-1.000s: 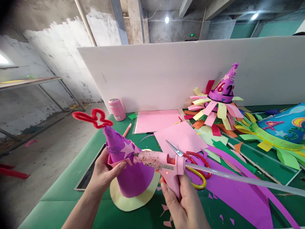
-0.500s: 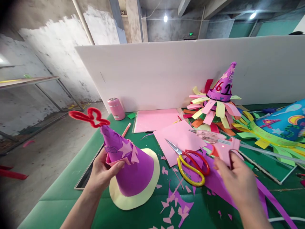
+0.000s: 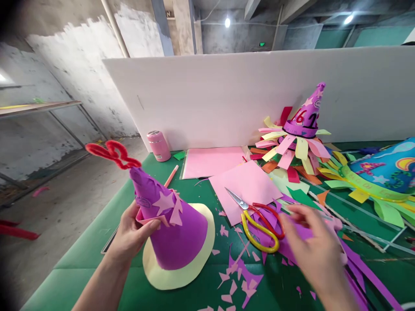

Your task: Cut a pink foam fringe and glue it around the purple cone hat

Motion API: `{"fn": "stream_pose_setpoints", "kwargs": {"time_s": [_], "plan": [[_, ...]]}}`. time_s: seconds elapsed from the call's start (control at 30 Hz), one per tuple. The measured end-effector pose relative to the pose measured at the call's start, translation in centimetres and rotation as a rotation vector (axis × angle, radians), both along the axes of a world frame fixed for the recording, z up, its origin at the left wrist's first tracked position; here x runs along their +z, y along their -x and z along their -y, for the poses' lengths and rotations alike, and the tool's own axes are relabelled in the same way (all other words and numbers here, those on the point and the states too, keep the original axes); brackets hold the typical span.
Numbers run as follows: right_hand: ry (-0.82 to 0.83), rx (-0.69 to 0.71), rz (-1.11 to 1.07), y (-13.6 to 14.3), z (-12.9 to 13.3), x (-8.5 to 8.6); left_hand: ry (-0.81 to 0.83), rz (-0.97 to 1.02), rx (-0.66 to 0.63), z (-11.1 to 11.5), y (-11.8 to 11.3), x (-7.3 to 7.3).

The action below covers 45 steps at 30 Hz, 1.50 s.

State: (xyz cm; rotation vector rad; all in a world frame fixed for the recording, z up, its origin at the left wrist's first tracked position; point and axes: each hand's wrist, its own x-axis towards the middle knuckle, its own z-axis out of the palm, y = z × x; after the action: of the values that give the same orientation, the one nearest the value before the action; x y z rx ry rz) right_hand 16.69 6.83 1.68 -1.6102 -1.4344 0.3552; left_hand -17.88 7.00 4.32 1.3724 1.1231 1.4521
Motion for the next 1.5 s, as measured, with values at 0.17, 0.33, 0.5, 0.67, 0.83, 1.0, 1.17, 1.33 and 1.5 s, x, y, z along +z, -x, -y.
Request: {"fn": "stream_pose_setpoints", "kwargs": {"time_s": [0.17, 0.33, 0.5, 0.67, 0.83, 1.0, 1.17, 1.33, 1.5], "plan": [[-0.059, 0.781, -0.142, 11.3, -1.4, 5.9, 0.052, -0.005, -0.130, 0.2, 0.6, -0.1], [-0.130, 1.092, 0.033, 14.3, -3.3, 7.6, 0.050, 0.001, -0.200, 0.1, 1.4, -0.3], [-0.181, 1.161, 0.162, 15.0, -4.1, 8.0, 0.016, -0.020, -0.205, 0.2, 1.3, 0.1], [-0.240, 1.201, 0.267, 15.1, -4.6, 8.3, 0.029, -0.035, -0.230, 0.3, 1.0, 0.4], [-0.254, 1.208, 0.394, 14.9, -4.9, 8.4, 0.025, -0.075, -0.194, 0.4, 0.9, 0.6], [-0.250, 1.218, 0.442, 14.8, -4.8, 8.7, 0.009, -0.074, -0.244, 0.4, 0.7, 1.1], [-0.220, 1.235, 0.382, 14.8, -4.6, 8.5, 0.016, -0.003, -0.341, 0.4, 0.5, 1.4], [-0.182, 1.228, 0.283, 14.9, -4.3, 8.2, 0.007, 0.031, -0.360, 0.4, 0.5, 1.2], [-0.115, 1.212, 0.248, 14.8, -3.9, 8.1, 0.011, 0.049, -0.349, 0.4, 0.6, 0.7]]}}
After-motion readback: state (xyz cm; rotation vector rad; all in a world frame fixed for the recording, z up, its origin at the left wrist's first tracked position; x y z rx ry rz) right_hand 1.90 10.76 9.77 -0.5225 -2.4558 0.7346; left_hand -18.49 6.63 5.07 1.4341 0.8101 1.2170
